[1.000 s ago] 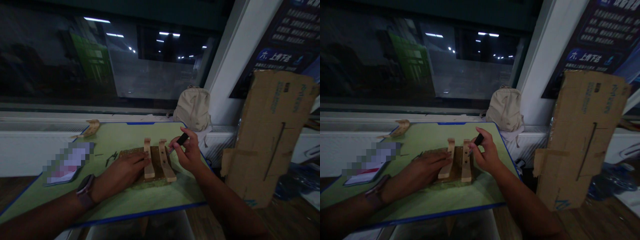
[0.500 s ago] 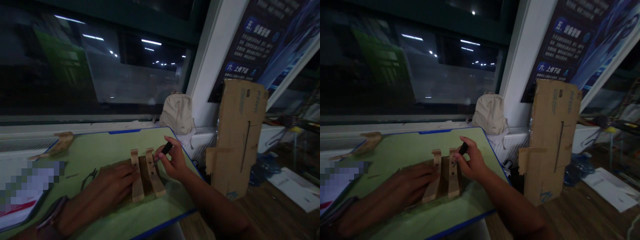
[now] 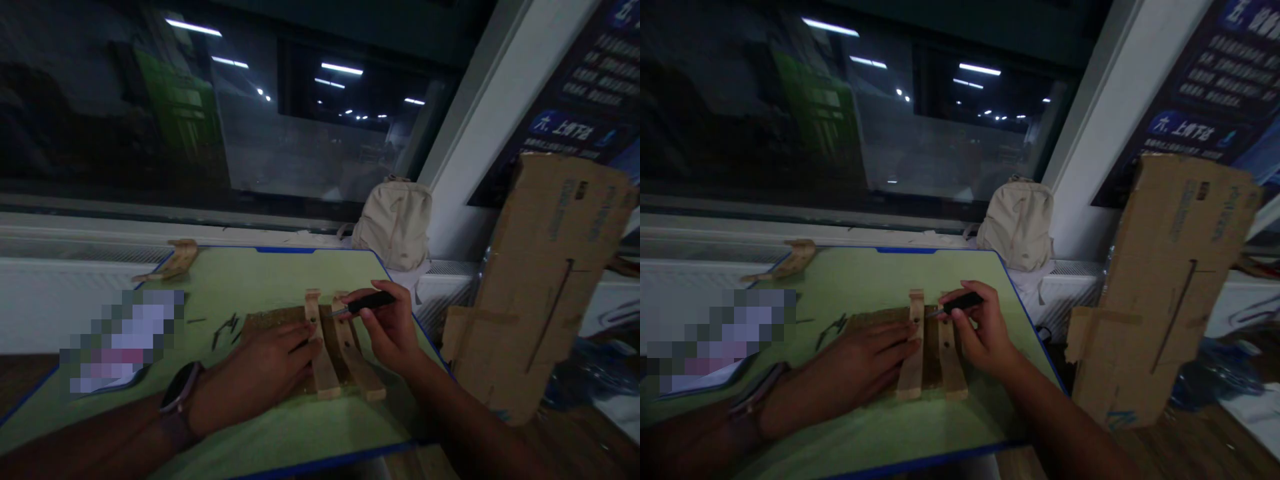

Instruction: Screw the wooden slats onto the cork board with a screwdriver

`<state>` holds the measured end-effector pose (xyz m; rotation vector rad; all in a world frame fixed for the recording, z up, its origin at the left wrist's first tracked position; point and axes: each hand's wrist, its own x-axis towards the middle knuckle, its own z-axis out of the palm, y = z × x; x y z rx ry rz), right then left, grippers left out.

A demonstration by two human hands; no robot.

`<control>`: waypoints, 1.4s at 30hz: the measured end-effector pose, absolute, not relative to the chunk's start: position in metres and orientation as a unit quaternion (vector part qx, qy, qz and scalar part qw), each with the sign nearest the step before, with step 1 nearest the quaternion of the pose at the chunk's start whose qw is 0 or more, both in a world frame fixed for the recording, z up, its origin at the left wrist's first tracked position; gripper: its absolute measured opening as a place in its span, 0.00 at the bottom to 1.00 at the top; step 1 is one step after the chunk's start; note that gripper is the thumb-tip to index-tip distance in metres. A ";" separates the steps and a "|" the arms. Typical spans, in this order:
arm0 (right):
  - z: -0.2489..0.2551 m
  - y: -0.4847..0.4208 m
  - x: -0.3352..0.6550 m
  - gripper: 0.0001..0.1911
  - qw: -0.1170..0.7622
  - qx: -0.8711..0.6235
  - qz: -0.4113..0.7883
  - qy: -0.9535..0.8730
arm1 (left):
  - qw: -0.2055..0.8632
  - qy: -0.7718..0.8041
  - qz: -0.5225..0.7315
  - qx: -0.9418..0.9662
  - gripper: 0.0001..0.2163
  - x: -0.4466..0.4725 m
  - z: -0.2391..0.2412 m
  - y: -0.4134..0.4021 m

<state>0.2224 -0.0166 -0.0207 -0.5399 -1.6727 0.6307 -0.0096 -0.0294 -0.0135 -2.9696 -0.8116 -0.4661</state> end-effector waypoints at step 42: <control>-0.009 -0.013 0.239 0.18 0.639 -0.237 0.217 -0.699 | 0.046 -0.520 -0.029 -0.852 0.07 -0.087 0.025 0.005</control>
